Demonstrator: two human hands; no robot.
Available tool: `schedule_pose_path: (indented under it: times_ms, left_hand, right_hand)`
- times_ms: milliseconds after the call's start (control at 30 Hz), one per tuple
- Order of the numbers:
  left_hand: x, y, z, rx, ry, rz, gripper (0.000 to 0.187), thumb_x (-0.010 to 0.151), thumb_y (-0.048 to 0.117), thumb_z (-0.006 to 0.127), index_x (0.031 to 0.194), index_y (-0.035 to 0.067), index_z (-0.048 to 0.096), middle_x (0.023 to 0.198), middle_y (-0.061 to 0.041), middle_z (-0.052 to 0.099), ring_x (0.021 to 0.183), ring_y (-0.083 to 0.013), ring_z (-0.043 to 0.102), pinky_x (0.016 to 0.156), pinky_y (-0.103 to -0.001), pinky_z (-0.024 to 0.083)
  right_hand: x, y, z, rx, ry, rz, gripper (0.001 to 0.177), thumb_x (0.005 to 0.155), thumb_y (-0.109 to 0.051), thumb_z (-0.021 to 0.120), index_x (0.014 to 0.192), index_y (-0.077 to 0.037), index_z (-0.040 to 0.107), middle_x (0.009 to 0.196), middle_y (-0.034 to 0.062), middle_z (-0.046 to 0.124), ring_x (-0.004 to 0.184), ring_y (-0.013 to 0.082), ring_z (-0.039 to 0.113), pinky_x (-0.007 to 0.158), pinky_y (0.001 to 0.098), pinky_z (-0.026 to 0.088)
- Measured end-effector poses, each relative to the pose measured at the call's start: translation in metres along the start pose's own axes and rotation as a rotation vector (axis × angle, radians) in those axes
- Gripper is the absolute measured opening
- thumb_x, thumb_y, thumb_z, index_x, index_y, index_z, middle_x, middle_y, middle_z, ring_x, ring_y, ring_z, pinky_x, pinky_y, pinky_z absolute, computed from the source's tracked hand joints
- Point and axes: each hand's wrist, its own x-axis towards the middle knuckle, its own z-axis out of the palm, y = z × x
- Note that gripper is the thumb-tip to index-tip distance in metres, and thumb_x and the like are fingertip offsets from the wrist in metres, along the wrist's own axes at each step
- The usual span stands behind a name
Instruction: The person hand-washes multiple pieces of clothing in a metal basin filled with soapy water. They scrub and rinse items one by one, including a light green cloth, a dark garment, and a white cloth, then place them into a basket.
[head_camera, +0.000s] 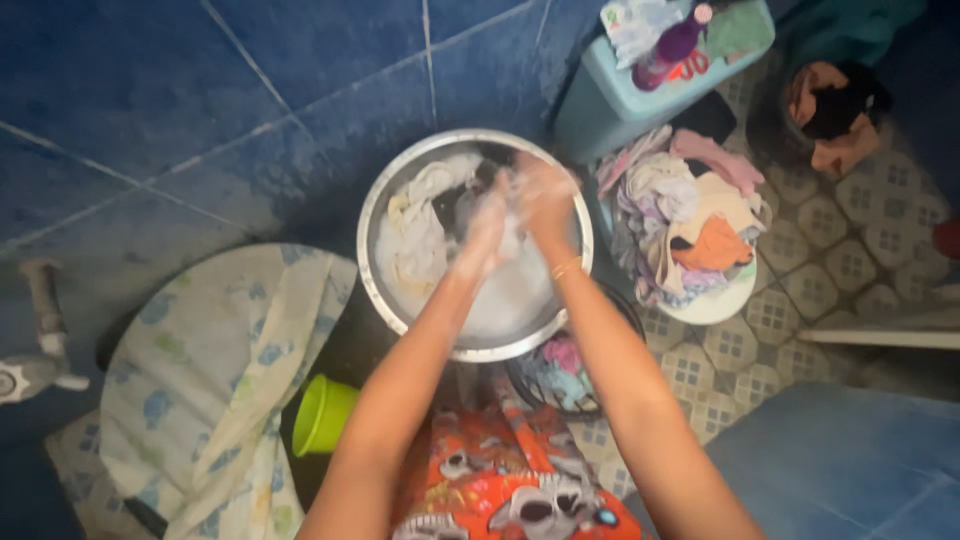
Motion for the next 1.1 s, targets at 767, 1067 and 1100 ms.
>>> schedule_pose_path:
  times_ms: [767, 1067, 1100]
  left_hand:
    - [-0.015, 0.037, 0.020, 0.185, 0.124, 0.371, 0.037, 0.105, 0.030, 0.052, 0.129, 0.005, 0.066, 0.119, -0.005, 0.069, 0.113, -0.0179, 0.063, 0.102, -0.033, 0.049]
    - [-0.041, 0.092, 0.121, 0.949, -0.149, 0.650, 0.044, 0.111, 0.048, 0.055, 0.115, 0.006, 0.069, 0.100, 0.001, 0.064, 0.092, -0.0130, 0.055, 0.085, -0.031, 0.043]
    - [-0.047, 0.091, 0.133, 0.837, -0.132, 0.457, 0.043, 0.105, 0.047, 0.061, 0.110, 0.004, 0.069, 0.095, -0.001, 0.059, 0.084, -0.0160, 0.048, 0.073, -0.033, 0.036]
  right_hand:
    - [-0.017, 0.041, 0.022, 0.008, -0.057, -0.321, 0.036, 0.085, -0.016, 0.059, 0.116, 0.001, 0.067, 0.102, 0.0242, 0.070, 0.093, 0.0421, 0.068, 0.082, 0.0508, 0.052]
    - [0.023, 0.056, -0.052, 0.824, -0.580, 0.548, 0.043, 0.093, -0.033, 0.071, 0.125, -0.004, 0.063, 0.106, 0.0127, 0.072, 0.099, 0.0288, 0.068, 0.085, 0.0404, 0.053]
    - [0.017, 0.059, -0.054, 0.769, -0.702, 0.569, 0.047, 0.091, -0.030, 0.073, 0.128, -0.003, 0.062, 0.107, 0.0133, 0.072, 0.098, 0.0292, 0.069, 0.083, 0.0409, 0.054]
